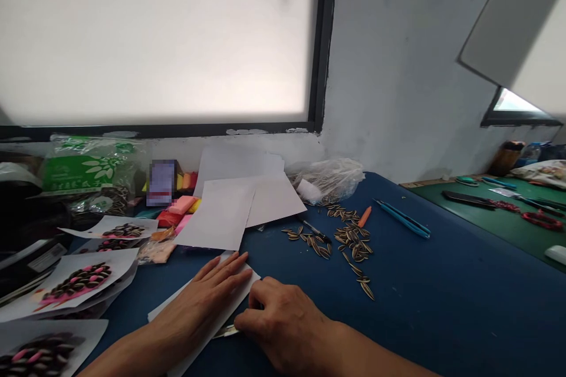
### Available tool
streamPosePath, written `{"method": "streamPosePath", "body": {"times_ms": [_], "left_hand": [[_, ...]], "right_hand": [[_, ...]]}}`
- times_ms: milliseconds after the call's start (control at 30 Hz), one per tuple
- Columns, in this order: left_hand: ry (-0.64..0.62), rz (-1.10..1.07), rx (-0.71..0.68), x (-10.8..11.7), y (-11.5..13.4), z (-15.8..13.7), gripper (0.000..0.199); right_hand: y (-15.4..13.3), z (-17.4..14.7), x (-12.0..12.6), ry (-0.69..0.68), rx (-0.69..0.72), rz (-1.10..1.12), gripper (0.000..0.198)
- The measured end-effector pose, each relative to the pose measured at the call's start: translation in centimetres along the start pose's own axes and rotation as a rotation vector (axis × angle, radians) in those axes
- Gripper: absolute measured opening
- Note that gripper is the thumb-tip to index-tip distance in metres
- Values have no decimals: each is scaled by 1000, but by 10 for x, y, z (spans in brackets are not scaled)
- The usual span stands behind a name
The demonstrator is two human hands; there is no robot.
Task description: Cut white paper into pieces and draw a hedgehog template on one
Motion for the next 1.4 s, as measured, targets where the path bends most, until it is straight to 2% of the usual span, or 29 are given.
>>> {"method": "streamPosePath", "body": {"times_ms": [633, 833, 1033, 1200, 1400], "left_hand": [[-40, 19, 26, 9, 9, 0, 46], [-12, -39, 3, 11, 11, -3, 49], [-39, 2, 14, 10, 12, -1, 48], [-15, -10, 16, 14, 15, -1, 47], [-67, 4, 42, 15, 17, 0, 48]], "right_hand": [[-12, 3, -6, -43, -6, 81, 22], [-14, 5, -6, -8, 13, 93, 20], [-18, 3, -9, 33, 56, 65, 18], [-20, 4, -10, 40, 76, 91, 18], [-20, 5, -12, 38, 58, 108, 17]]}}
Point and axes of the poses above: each hand's wrist, its own z-axis towards the middle knuckle, its own x-axis out of the back of the hand, y = z × x, the point moved 7 cm from there along z, towards the middle knuckle, and after that the axes turned 6 degrees about y, right-handed, at the moved point
